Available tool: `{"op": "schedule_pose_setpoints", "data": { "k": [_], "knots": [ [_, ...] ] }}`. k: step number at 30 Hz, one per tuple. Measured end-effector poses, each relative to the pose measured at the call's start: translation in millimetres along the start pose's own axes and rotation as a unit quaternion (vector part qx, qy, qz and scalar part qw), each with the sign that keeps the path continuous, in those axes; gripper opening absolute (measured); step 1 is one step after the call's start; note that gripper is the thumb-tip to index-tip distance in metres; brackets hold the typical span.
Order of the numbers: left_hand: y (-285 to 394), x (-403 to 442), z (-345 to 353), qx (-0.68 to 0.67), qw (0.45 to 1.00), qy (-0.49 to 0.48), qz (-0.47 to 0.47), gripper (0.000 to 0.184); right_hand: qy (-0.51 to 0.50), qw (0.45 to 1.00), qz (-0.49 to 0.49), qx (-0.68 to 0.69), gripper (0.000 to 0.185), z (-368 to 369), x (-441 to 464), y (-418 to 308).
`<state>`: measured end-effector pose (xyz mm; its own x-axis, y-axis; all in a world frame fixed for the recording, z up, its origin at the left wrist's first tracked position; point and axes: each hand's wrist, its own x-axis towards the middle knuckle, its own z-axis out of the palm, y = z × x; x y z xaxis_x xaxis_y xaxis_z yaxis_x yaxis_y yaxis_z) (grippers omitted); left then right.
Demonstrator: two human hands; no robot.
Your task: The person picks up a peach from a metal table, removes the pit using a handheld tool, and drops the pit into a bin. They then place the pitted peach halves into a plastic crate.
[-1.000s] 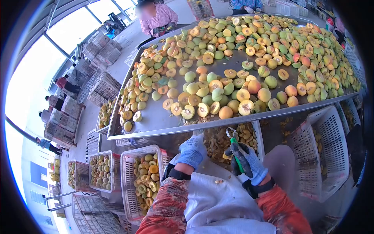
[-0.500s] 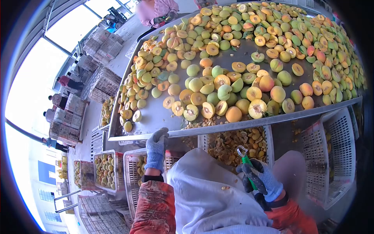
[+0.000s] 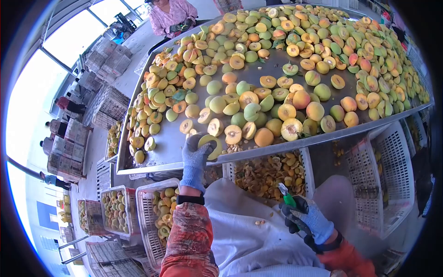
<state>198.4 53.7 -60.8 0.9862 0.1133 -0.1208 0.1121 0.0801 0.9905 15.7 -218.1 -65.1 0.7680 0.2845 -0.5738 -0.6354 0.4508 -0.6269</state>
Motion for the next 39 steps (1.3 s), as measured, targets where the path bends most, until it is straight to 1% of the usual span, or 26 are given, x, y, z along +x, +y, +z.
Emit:
{"op": "schedule_pose_setpoints", "data": {
  "k": [2,3,4,5,6,7,8,9,12,13,17,19,20,22,24,28,29,30,31,32,33,34,36,37,38,39],
  "knots": [
    [16.6,-43.7,-5.5,-0.208,0.975,-0.045,-0.064,0.039,-0.02,0.985,-0.05,-0.163,0.019,16.1,2.4,-4.8],
    [12.2,-61.7,-8.3,-0.261,0.956,-0.075,-0.112,0.042,-0.015,0.941,-0.111,-0.319,0.027,20.8,6.1,-2.6],
    [6.8,-78.6,-6.5,-0.313,0.93,-0.108,-0.16,0.046,-0.018,0.94,-0.109,-0.323,0.027,28.5,9.3,-1.0],
    [3.8,-96.6,-1.5,-0.291,0.933,-0.122,-0.174,0.051,0.011,0.84,-0.284,-0.463,0.032,38.9,11.1,1.2],
    [-8.0,-108.2,-3.4,-0.324,0.913,-0.133,-0.209,0.045,0.041,0.689,-0.44,-0.574,0.037,47.7,9.5,2.8],
    [-12.4,-124.2,3.2,-0.14,0.978,-0.135,-0.07,0.043,0.042,0.69,-0.434,-0.578,0.037,55.0,5.4,3.9],
    [-13.0,-139.9,11.3,0.051,0.987,-0.132,0.073,0.042,0.063,0.635,-0.43,-0.638,0.041,61.0,1.3,4.8],
    [2.1,-155.1,21.3,0.06,0.988,-0.106,0.099,0.043,0.083,0.575,-0.425,-0.694,0.045,62.5,-3.8,5.9],
    [19.0,-176.9,33.3,0.124,0.981,-0.075,0.127,0.042,0.096,0.514,-0.437,-0.732,0.051,58.5,-13.8,16.2],
    [24.7,-183.3,34.7,0.254,0.945,-0.056,0.198,0.037,0.096,0.513,-0.438,-0.732,0.051,58.9,-17.6,17.5],
    [22.5,-190.2,38.0,0.228,0.946,-0.074,0.218,0.036,0.108,0.507,-0.408,-0.751,0.053,58.1,-28.5,31.6],
    [14.9,-190.2,38.1,-0.017,0.993,-0.078,0.092,0.029,0.109,0.51,-0.399,-0.754,0.053,57.4,-32.3,35.2],
    [14.6,-193.0,38.9,-0.016,0.993,-0.079,0.091,0.029,0.099,0.516,-0.391,-0.756,0.051,58.2,-36.0,35.7],
    [22.9,-200.5,43.5,-0.133,0.99,-0.049,-0.018,0.028,0.086,0.522,-0.382,-0.757,0.049,60.8,-40.7,36.8],
    [22.5,-205.3,47.0,-0.123,0.992,-0.03,0.003,0.028,0.08,0.587,-0.44,-0.675,0.043,64.8,-43.3,37.5],
    [33.9,-214.2,54.8,-0.14,0.99,0.0,0.014,0.029,0.086,0.624,-0.44,-0.641,0.036,68.7,-50.7,29.7],
    [32.3,-212.2,52.8,-0.14,0.99,0.0,0.013,0.029,0.039,0.646,-0.42,-0.636,0.033,58.1,-43.5,26.5],
    [30.0,-210.4,47.3,0.121,0.975,-0.027,0.183,0.029,-0.006,0.671,-0.397,-0.626,0.031,51.7,-40.9,25.0],
    [28.7,-207.5,45.5,0.366,0.865,-0.054,0.34,0.029,-0.018,0.65,-0.375,-0.661,0.029,49.7,-45.4,19.4],
    [26.3,-208.2,48.3,0.366,0.864,-0.06,0.34,0.029,-0.014,0.653,-0.373,-0.659,0.029,51.7,-49.0,21.1],
    [23.4,-210.7,52.5,0.192,0.958,-0.02,0.213,0.026,0.007,0.672,-0.394,-0.627,0.031,57.0,-51.6,24.6],
    [24.2,-211.5,56.8,0.005,0.997,0.025,0.075,0.023,0.025,0.687,-0.417,-0.595,0.032,61.5,-52.6,25.0],
    [26.2,-212.5,57.6,-0.04,0.997,0.041,0.043,0.018,0.007,0.72,-0.396,-0.57,0.034,67.4,-55.0,21.0],
    [20.6,-209.9,51.9,0.147,0.976,0.039,0.154,0.019,-0.007,0.752,-0.375,-0.541,0.035,68.2,-54.6,18.4],
    [14.8,-206.7,45.7,0.33,0.907,0.033,0.258,0.02,-0.005,0.755,-0.376,-0.537,0.035,62.3,-47.9,18.6],
    [12.3,-203.3,42.9,0.366,0.886,0.008,0.283,0.025,-0.02,0.738,-0.341,-0.582,0.036,55.0,-38.4,16.4]
  ]
}}
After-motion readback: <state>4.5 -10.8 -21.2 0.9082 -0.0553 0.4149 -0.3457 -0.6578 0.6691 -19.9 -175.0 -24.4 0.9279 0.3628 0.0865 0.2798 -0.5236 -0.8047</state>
